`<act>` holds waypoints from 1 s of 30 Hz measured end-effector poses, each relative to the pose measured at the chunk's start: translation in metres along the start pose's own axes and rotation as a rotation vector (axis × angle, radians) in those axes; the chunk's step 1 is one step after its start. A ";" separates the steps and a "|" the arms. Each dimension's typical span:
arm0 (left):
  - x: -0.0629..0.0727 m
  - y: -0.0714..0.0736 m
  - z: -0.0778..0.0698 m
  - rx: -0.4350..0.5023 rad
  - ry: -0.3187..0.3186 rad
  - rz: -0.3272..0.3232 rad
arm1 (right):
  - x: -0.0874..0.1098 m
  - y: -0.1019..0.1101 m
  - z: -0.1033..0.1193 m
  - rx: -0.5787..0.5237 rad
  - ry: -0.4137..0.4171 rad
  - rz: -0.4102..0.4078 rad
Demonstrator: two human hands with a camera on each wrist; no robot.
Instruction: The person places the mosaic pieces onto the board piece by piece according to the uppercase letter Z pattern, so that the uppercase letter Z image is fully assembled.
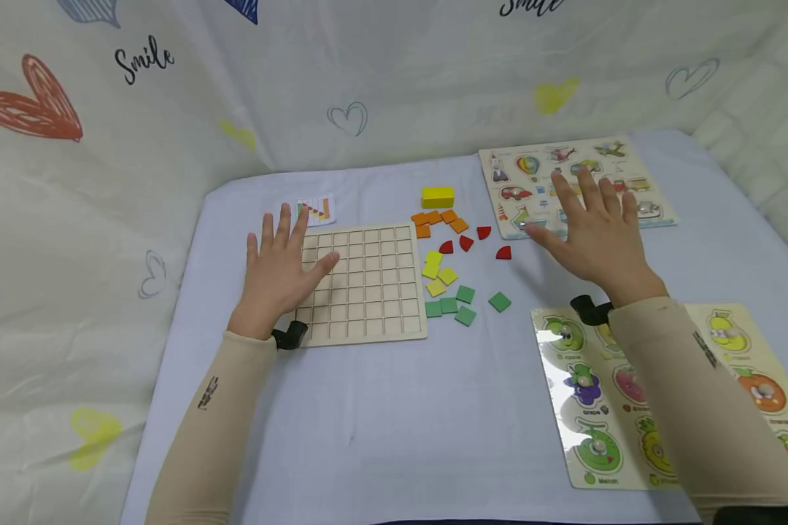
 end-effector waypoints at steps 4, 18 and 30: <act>0.008 -0.007 0.001 0.121 -0.018 0.003 | -0.009 0.004 0.006 0.017 0.022 -0.023; 0.054 -0.036 0.011 0.172 0.018 0.143 | -0.058 -0.007 0.051 -0.010 0.020 0.124; 0.081 -0.055 0.017 0.118 0.027 0.196 | -0.096 -0.056 0.084 -0.057 0.012 0.286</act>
Point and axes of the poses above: each hand's wrist, its own x-axis away from the middle knuckle, its own y-axis out of the back of the hand, z = x × y, the point moved 4 cm from there along -x, towards the middle knuckle, and after that the axes turned 3 degrees about -x, right-handed, at the moved point
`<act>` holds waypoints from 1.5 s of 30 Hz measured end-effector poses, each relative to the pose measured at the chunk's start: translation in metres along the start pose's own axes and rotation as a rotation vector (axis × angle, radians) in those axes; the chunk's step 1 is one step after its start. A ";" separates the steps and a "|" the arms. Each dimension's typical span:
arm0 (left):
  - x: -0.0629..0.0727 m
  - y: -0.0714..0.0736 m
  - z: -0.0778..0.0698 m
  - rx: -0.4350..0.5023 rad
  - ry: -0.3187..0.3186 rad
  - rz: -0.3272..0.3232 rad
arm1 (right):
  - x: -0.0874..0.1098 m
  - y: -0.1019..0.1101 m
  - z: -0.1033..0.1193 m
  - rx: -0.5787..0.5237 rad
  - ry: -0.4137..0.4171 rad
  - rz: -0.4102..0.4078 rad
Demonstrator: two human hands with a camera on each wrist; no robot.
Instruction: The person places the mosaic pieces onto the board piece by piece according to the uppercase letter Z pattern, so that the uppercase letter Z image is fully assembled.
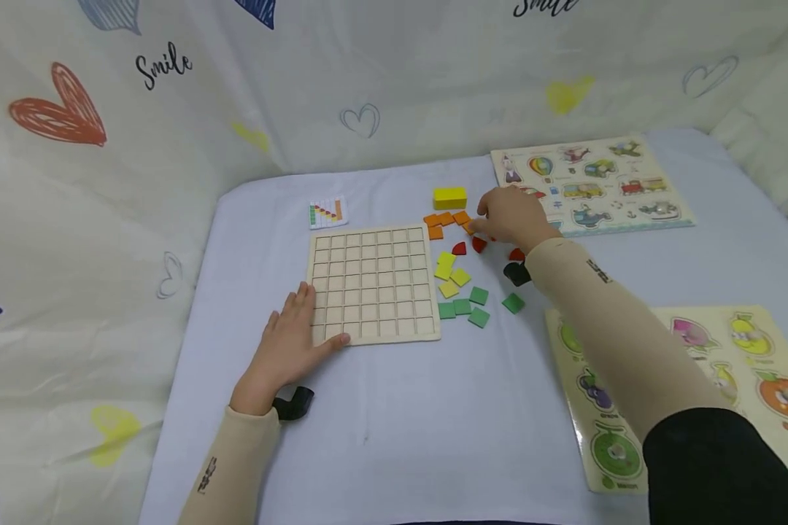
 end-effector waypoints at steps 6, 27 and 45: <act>0.002 -0.005 0.003 -0.005 0.012 -0.008 | -0.009 -0.012 0.012 0.019 -0.012 -0.010; -0.001 -0.005 0.008 0.043 0.029 -0.034 | -0.024 -0.022 0.085 -0.069 0.278 -0.094; -0.001 -0.007 0.006 0.053 0.034 -0.038 | -0.054 -0.077 0.200 -0.079 0.458 -0.001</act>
Point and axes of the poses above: each hand's wrist, its own x-axis away from the middle knuckle, its own y-axis out of the back of the hand, z = x × y, the point moved 4 cm from there along -x, towards the middle knuckle, and after that the axes turned 3 degrees about -x, right-handed, at the moved point
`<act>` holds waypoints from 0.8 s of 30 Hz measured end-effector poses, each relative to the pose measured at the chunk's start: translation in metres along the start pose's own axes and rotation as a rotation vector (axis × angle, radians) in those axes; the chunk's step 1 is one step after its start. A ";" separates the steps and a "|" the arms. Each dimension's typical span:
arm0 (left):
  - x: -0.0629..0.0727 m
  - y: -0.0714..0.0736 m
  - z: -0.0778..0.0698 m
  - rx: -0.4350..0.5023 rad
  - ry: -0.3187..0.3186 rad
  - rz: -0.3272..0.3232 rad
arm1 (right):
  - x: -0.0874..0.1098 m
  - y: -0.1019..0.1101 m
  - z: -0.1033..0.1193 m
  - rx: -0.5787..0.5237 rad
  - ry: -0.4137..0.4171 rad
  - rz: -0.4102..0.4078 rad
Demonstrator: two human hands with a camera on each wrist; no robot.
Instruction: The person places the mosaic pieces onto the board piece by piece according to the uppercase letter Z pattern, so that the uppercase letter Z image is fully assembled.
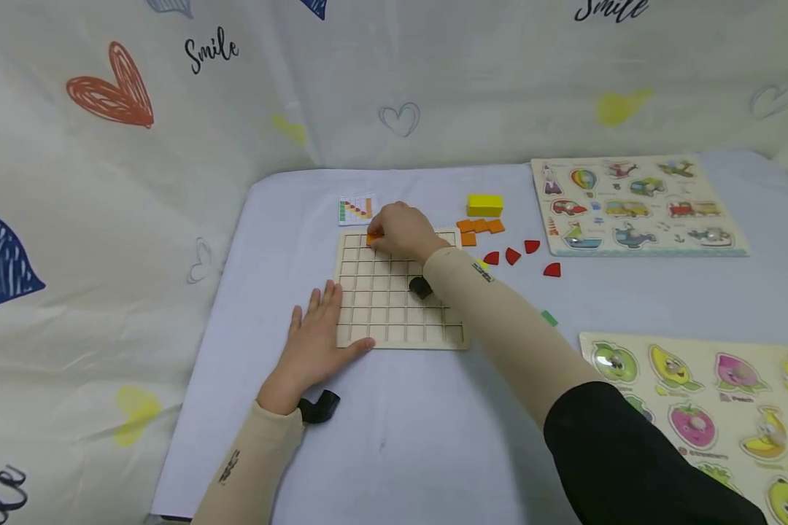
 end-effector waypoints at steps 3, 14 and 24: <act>0.000 -0.002 0.000 0.002 -0.010 0.005 | -0.006 -0.005 0.006 0.020 0.006 0.002; -0.001 -0.001 0.001 -0.010 -0.014 0.015 | -0.013 -0.001 0.013 0.068 -0.027 0.002; 0.000 -0.001 0.001 -0.001 -0.012 0.020 | -0.011 -0.003 0.010 0.030 -0.032 0.018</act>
Point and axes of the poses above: each hand's wrist, its own x-axis away from the middle knuckle, its own y-axis out of the back of the hand, z = x × y, the point moved 4 cm from there along -x, towards the middle knuckle, and after that the axes turned 3 degrees about -x, right-handed, at the moved point
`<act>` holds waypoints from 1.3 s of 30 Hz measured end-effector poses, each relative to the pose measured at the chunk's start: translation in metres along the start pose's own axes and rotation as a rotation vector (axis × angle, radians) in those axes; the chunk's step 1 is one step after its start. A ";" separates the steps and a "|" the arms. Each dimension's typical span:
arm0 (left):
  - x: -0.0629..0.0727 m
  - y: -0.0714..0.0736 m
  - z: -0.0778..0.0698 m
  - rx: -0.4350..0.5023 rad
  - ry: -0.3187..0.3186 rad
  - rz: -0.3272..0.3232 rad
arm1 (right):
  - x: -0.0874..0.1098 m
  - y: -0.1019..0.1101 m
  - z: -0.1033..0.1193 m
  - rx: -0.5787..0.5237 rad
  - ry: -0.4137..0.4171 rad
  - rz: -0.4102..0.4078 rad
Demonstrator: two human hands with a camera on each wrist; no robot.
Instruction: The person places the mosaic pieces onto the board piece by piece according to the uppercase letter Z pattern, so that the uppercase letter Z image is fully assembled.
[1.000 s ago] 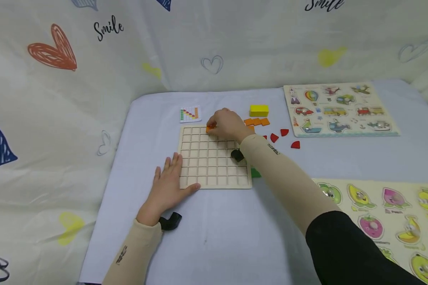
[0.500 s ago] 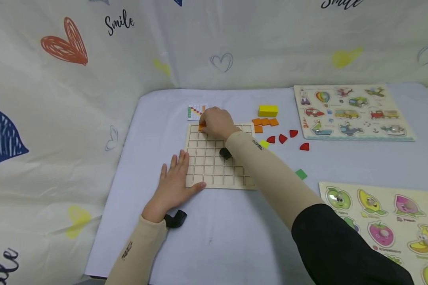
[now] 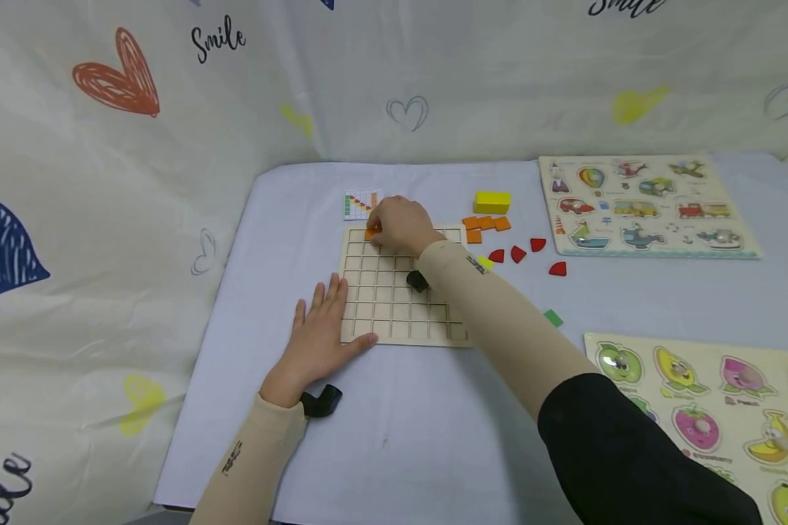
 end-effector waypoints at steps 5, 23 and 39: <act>0.000 0.001 0.000 -0.004 0.001 -0.008 | -0.001 0.001 0.000 -0.025 0.004 0.004; -0.001 0.000 -0.001 -0.002 0.003 -0.014 | 0.006 0.005 -0.012 -0.034 -0.016 -0.002; -0.001 -0.002 -0.001 0.004 0.004 -0.007 | 0.071 0.060 -0.109 0.004 -0.187 -0.006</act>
Point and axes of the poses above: each hand's wrist, its own x-axis away from the middle knuckle, its own y-axis out of the back of the hand, z = x × y, the point moved 4 cm from there along -x, towards the middle knuckle, and after that the axes turned 3 degrees about -x, right-handed, at the moved point
